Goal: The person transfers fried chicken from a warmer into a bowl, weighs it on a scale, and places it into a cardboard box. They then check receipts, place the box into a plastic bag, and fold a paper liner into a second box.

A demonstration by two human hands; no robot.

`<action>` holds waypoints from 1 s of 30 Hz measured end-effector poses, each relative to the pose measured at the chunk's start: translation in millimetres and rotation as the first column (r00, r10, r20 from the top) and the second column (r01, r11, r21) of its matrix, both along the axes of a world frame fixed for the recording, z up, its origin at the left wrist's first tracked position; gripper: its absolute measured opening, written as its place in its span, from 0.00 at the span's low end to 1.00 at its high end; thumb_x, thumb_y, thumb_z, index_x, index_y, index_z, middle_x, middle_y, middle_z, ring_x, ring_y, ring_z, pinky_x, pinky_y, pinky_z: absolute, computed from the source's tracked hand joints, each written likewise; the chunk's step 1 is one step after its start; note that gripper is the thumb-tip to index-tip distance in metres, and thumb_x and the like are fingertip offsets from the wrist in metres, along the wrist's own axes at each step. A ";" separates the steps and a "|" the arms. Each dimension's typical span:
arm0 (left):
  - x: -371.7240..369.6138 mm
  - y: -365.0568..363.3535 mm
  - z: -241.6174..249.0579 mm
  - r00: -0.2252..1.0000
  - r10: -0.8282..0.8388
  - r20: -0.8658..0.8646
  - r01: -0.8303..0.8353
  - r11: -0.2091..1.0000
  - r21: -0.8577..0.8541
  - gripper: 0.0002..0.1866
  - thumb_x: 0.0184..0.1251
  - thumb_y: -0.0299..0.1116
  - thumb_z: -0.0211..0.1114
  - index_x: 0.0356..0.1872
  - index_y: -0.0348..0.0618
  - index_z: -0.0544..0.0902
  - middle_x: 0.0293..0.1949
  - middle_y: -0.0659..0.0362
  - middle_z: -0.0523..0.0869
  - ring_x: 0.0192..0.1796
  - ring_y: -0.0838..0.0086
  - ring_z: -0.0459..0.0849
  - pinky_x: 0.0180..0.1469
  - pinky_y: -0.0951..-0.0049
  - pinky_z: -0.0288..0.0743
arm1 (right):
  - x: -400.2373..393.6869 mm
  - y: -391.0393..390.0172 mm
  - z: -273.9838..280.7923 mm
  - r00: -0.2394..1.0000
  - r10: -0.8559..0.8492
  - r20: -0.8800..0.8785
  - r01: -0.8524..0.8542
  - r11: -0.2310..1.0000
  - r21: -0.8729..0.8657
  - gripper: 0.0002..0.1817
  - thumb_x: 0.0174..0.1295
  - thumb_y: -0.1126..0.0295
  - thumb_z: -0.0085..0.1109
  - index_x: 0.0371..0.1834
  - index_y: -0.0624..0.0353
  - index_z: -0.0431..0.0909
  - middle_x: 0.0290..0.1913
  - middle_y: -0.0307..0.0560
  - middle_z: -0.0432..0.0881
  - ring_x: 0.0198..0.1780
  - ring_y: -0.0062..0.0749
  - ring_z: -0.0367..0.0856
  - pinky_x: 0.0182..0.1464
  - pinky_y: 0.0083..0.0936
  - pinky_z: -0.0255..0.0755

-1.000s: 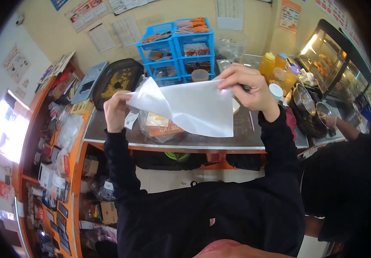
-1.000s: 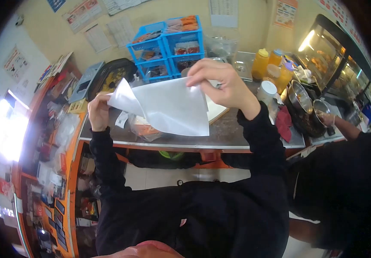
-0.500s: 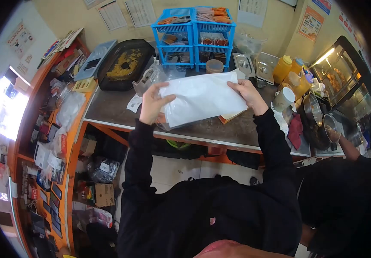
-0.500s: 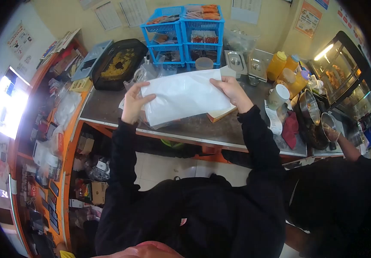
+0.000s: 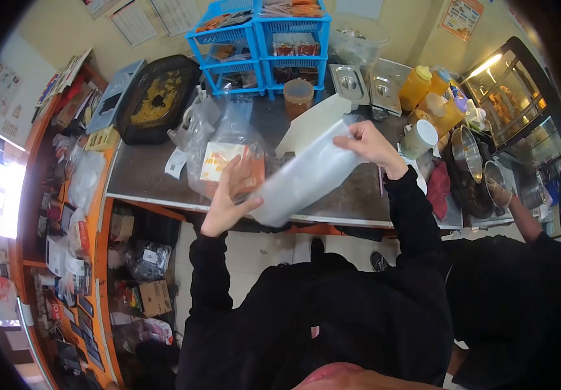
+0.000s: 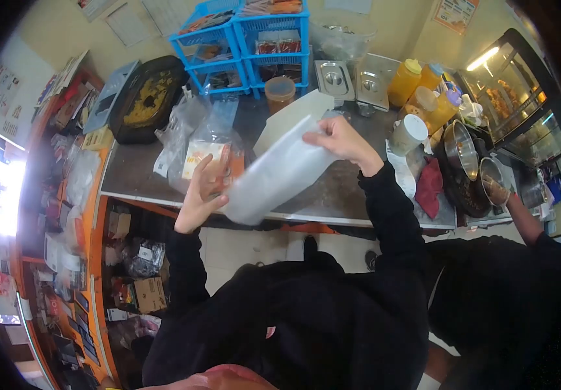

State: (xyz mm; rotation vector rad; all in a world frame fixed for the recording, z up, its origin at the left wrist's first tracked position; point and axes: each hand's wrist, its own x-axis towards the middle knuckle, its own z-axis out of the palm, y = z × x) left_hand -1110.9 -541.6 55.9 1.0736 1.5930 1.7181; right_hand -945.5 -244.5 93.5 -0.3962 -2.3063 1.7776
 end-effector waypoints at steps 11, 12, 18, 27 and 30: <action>10.0 96.1 4.7 0.969 -0.075 0.237 0.113 0.982 -0.152 0.14 0.62 0.29 0.64 0.45 0.30 0.79 0.37 0.58 0.85 0.36 0.81 0.82 0.39 0.80 0.76 | -12.8 50.2 -28.0 0.985 0.016 -0.174 -0.085 0.916 -0.393 0.40 0.62 0.56 0.57 0.72 0.56 0.45 0.45 0.43 0.80 0.42 0.26 0.79 0.45 0.24 0.74; 12.0 95.9 1.8 0.955 -0.016 0.295 0.053 0.992 -0.117 0.13 0.62 0.28 0.63 0.45 0.30 0.80 0.37 0.57 0.85 0.36 0.81 0.82 0.39 0.80 0.75 | -3.8 43.6 -51.9 0.978 0.070 -0.196 -0.151 0.885 -0.440 0.42 0.62 0.58 0.58 0.72 0.55 0.41 0.44 0.47 0.80 0.43 0.28 0.80 0.46 0.25 0.73; 21.0 91.5 -33.6 0.935 0.197 0.295 -0.188 0.980 -0.056 0.10 0.61 0.24 0.64 0.42 0.31 0.80 0.37 0.58 0.85 0.36 0.82 0.81 0.39 0.82 0.74 | 10.9 -37.2 -54.8 0.956 -0.202 -0.212 0.083 0.882 -0.465 0.45 0.56 0.80 0.60 0.72 0.51 0.40 0.28 0.38 0.77 0.31 0.19 0.75 0.35 0.15 0.67; 28.8 54.3 -35.7 0.956 0.213 0.201 -0.195 0.975 -0.108 0.12 0.56 0.20 0.66 0.42 0.31 0.81 0.30 0.62 0.82 0.33 0.84 0.79 0.37 0.86 0.72 | 19.4 -38.7 -60.2 0.989 -0.122 -0.080 0.090 0.942 -0.324 0.15 0.53 0.82 0.63 0.46 0.64 0.79 0.30 0.34 0.79 0.30 0.10 0.73 0.33 0.08 0.66; 29.4 53.6 -22.7 0.961 0.257 0.105 -0.243 0.962 -0.126 0.12 0.54 0.20 0.68 0.41 0.32 0.82 0.30 0.62 0.82 0.32 0.84 0.80 0.35 0.85 0.72 | 20.6 -43.9 -52.6 0.992 -0.129 -0.017 0.122 0.966 -0.226 0.13 0.52 0.82 0.64 0.43 0.64 0.81 0.32 0.36 0.81 0.31 0.10 0.74 0.35 0.09 0.68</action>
